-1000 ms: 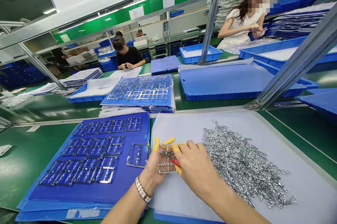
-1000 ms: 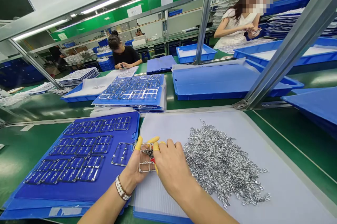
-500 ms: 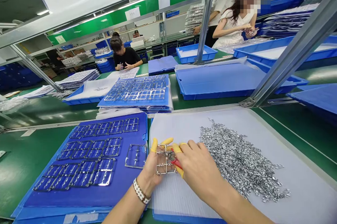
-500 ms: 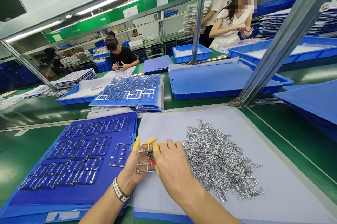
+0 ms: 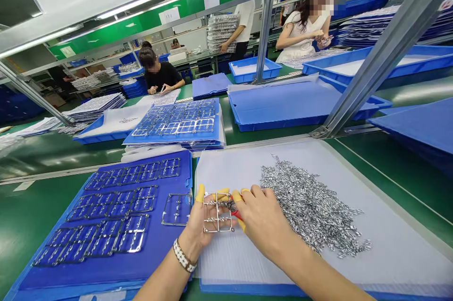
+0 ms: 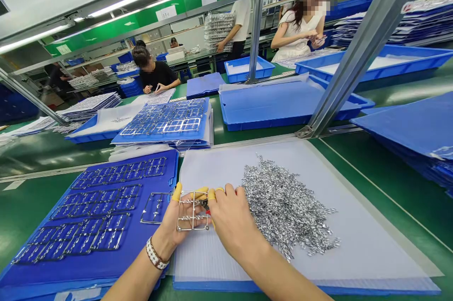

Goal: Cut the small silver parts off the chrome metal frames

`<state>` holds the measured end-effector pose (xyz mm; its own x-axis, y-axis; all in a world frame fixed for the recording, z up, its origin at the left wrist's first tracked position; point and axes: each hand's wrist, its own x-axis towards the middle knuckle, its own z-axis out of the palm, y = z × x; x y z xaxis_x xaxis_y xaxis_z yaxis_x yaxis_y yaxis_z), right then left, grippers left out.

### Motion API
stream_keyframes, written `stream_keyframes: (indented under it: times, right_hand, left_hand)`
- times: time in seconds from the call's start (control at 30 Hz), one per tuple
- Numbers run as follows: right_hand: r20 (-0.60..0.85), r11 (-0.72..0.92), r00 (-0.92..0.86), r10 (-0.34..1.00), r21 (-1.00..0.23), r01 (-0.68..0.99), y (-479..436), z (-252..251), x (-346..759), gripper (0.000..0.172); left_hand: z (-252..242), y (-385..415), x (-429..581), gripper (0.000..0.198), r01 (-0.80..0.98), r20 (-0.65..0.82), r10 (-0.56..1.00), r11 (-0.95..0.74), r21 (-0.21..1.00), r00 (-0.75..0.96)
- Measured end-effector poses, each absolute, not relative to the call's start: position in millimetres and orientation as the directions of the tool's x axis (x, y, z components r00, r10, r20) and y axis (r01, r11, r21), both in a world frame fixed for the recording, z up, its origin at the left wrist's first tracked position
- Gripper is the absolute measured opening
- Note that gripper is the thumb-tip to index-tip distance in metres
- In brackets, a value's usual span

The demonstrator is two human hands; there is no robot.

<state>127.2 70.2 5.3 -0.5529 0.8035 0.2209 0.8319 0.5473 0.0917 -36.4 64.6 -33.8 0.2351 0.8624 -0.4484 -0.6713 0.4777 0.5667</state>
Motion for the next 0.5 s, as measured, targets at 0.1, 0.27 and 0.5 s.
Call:
stream_keyframes:
  times: [0.1, 0.27, 0.5]
  right_hand:
    - [0.214, 0.540, -0.559, 0.801, 0.147, 0.829, 69, 7, 124, 0.019]
    - [0.234, 0.548, -0.582, 0.779, 0.198, 0.813, 67, 13, 121, 0.018]
    - [0.301, 0.532, -0.546, 0.782, 0.136, 0.836, 55, 5, 135, 0.029]
  left_hand:
    - [-36, 65, -38, 0.066, -0.669, -0.467, 0.856, 0.482, 0.566, 0.223]
    - [-33, 64, -40, 0.068, -0.657, -0.480, 0.851, 0.487, 0.575, 0.211]
    - [-25, 64, -41, 0.066, -0.678, -0.431, 0.867, 0.474, 0.562, 0.249]
